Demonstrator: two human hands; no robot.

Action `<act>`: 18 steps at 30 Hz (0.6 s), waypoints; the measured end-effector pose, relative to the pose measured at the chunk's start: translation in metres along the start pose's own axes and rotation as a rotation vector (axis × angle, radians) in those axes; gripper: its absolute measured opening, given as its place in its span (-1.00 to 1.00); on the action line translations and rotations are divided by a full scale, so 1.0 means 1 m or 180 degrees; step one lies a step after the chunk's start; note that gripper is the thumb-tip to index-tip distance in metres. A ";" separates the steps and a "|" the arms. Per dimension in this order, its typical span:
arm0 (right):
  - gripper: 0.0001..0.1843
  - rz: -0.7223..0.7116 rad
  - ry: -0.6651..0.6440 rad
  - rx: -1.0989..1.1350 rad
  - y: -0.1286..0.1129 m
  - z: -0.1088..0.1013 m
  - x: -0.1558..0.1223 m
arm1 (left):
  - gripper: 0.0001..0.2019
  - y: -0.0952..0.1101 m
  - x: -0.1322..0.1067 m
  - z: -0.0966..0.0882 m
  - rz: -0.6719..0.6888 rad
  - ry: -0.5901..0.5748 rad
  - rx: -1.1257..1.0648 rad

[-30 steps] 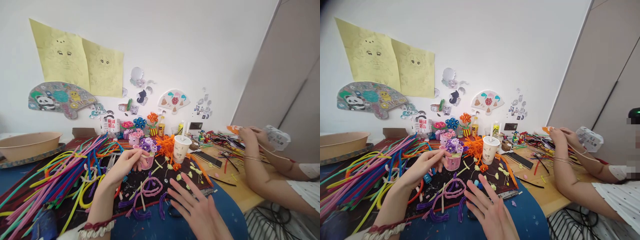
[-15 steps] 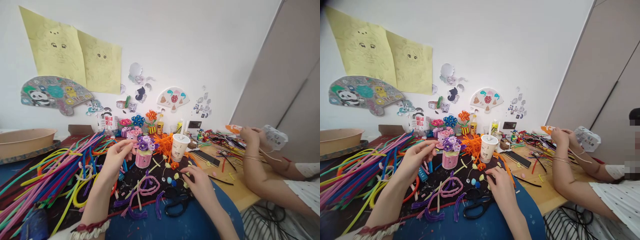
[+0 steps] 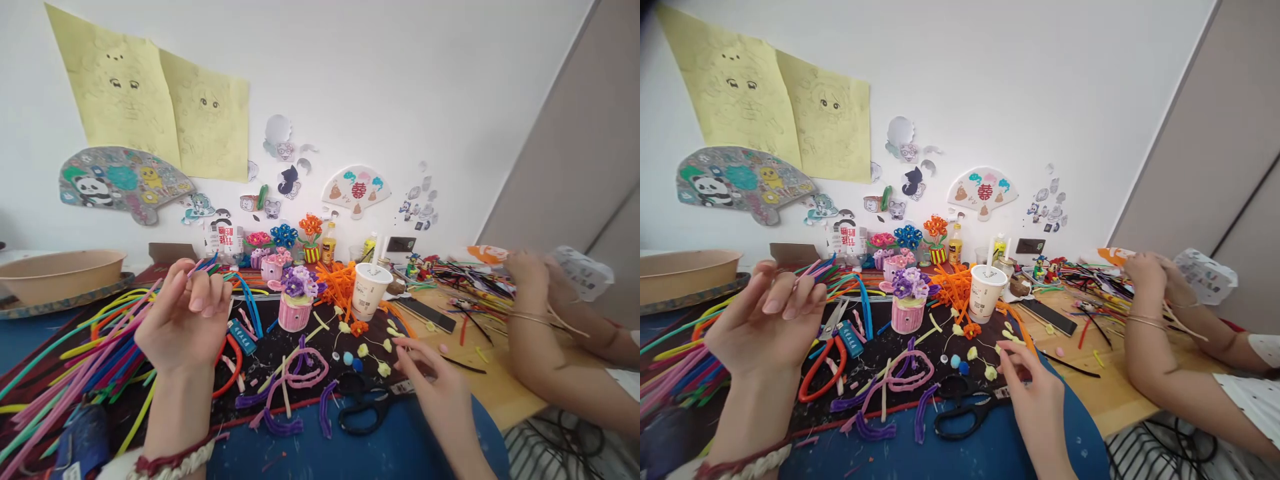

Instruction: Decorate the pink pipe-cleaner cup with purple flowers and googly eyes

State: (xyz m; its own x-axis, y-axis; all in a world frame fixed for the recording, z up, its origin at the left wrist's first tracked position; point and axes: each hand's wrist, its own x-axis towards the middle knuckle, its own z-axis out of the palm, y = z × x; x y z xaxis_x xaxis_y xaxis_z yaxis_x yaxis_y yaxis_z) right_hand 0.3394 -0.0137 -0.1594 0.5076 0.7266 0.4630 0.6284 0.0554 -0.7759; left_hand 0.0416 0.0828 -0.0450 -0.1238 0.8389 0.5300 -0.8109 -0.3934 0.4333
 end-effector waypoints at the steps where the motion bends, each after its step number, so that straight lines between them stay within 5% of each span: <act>1: -0.66 -0.0068 -0.0016 0.0051 -0.006 0.003 -0.007 | -0.88 -0.001 0.000 0.000 0.0006 -0.0053 -0.0047; 6: -0.79 -0.0741 -0.0359 0.0394 -0.034 0.027 -0.038 | -0.94 0.004 0.006 0.015 0.0015 -0.0192 -0.0055; 9: -0.81 -0.0619 -0.0343 0.0661 -0.035 0.034 -0.045 | -0.92 0.024 0.011 0.039 0.0154 -0.0307 0.0423; 14: -0.72 0.0329 -0.0163 0.1413 -0.011 0.026 -0.040 | -0.86 0.069 0.008 0.072 0.0723 -0.0562 0.2744; 18: -0.70 0.0707 0.0362 0.2166 0.001 0.025 -0.041 | -0.91 0.102 -0.016 0.067 0.0855 -0.0770 0.4775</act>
State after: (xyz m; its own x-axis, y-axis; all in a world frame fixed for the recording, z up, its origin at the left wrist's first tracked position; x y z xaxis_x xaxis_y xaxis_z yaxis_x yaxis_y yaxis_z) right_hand 0.3040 -0.0259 -0.1896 0.6622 0.6964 0.2765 0.0162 0.3556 -0.9345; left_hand -0.0014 0.0040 0.0394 0.0457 0.6632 0.7471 0.5388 -0.6461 0.5406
